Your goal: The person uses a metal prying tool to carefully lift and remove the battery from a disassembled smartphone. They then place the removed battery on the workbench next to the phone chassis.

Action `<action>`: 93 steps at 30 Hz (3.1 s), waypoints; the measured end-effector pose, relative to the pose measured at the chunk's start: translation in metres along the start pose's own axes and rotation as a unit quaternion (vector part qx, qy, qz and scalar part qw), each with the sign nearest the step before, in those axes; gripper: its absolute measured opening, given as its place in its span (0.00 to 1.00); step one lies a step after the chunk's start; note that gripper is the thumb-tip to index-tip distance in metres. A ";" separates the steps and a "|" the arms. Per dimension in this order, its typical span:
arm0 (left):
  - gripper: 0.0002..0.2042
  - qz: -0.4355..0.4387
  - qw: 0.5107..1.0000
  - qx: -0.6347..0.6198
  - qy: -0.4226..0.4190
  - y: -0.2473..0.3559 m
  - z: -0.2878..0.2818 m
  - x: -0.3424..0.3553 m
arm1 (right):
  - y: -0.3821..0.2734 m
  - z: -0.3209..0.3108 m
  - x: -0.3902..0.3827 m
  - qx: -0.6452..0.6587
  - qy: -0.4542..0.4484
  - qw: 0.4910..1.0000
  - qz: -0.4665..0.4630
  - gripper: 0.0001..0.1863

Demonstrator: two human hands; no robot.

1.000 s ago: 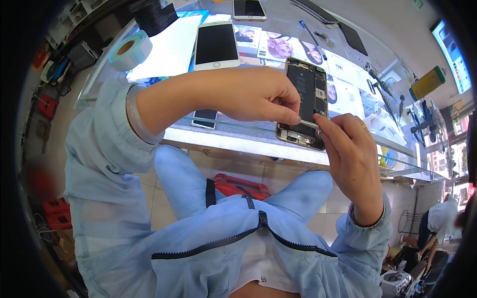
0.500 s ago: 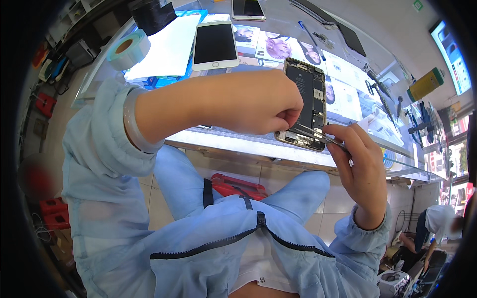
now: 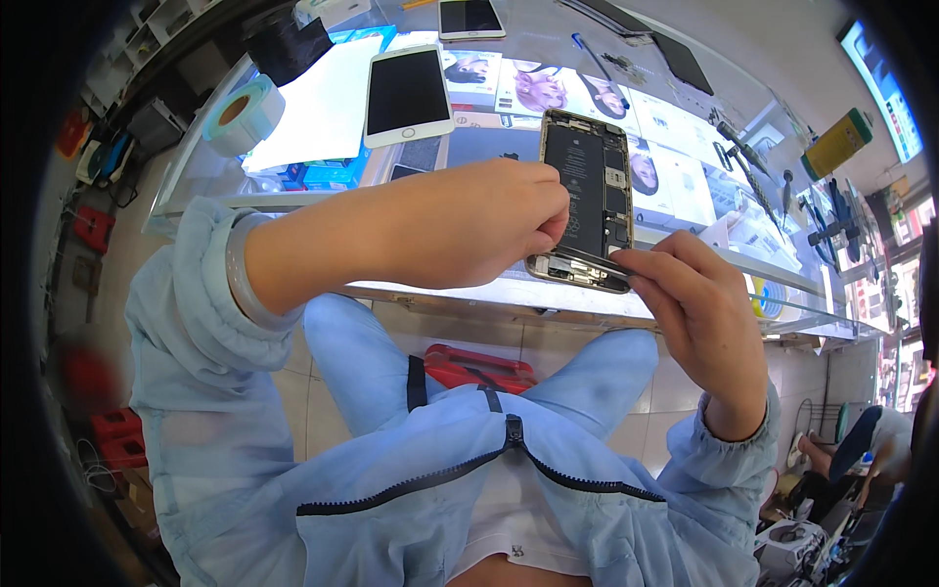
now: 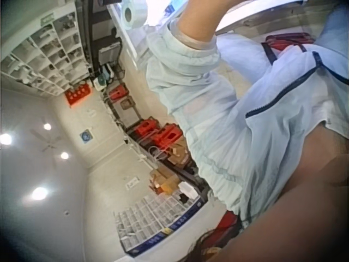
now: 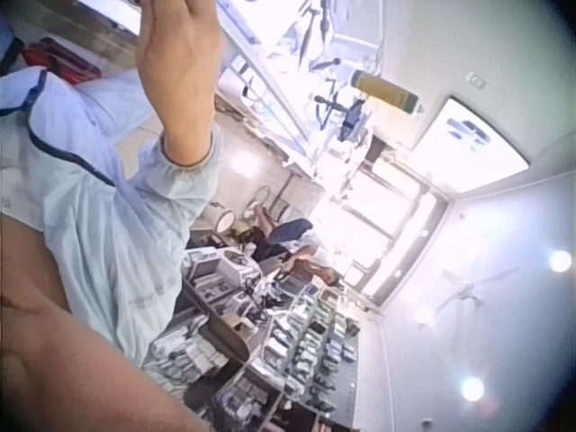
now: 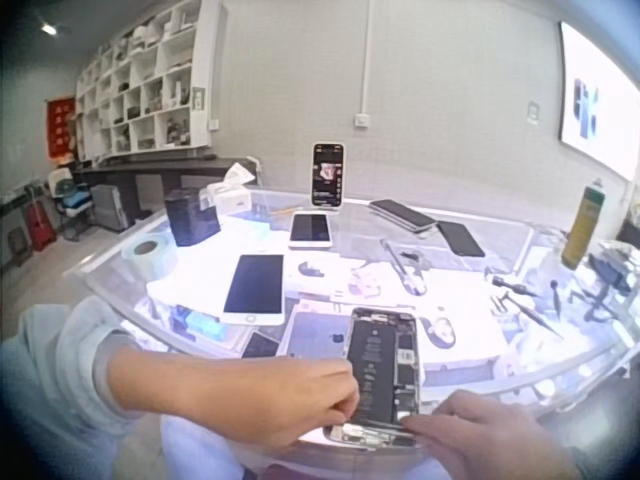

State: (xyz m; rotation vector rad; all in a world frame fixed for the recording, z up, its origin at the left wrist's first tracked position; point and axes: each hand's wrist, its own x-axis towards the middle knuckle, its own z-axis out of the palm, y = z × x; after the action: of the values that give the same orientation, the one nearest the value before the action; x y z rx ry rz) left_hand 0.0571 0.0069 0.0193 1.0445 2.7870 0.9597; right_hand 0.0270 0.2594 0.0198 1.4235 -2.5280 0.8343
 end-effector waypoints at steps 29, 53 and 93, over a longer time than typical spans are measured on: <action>0.07 -0.074 0.983 -0.133 -0.106 -0.007 -0.023 0.013 | 0.005 0.020 0.005 -0.124 0.091 0.978 -0.141 0.15; 0.06 -0.054 0.987 -0.113 -0.103 -0.011 -0.019 0.012 | 0.017 0.041 -0.004 -0.144 0.221 0.944 -0.200 0.17; 0.08 -0.109 0.976 -0.177 -0.068 -0.007 -0.015 0.015 | -0.002 0.000 -0.005 -0.051 -0.026 0.997 0.043 0.08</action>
State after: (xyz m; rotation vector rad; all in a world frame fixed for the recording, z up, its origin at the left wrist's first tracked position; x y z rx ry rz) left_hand 0.0383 0.0038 0.0309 0.7094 2.4312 1.2382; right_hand 0.0315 0.2628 0.0187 1.3311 -2.6451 0.6795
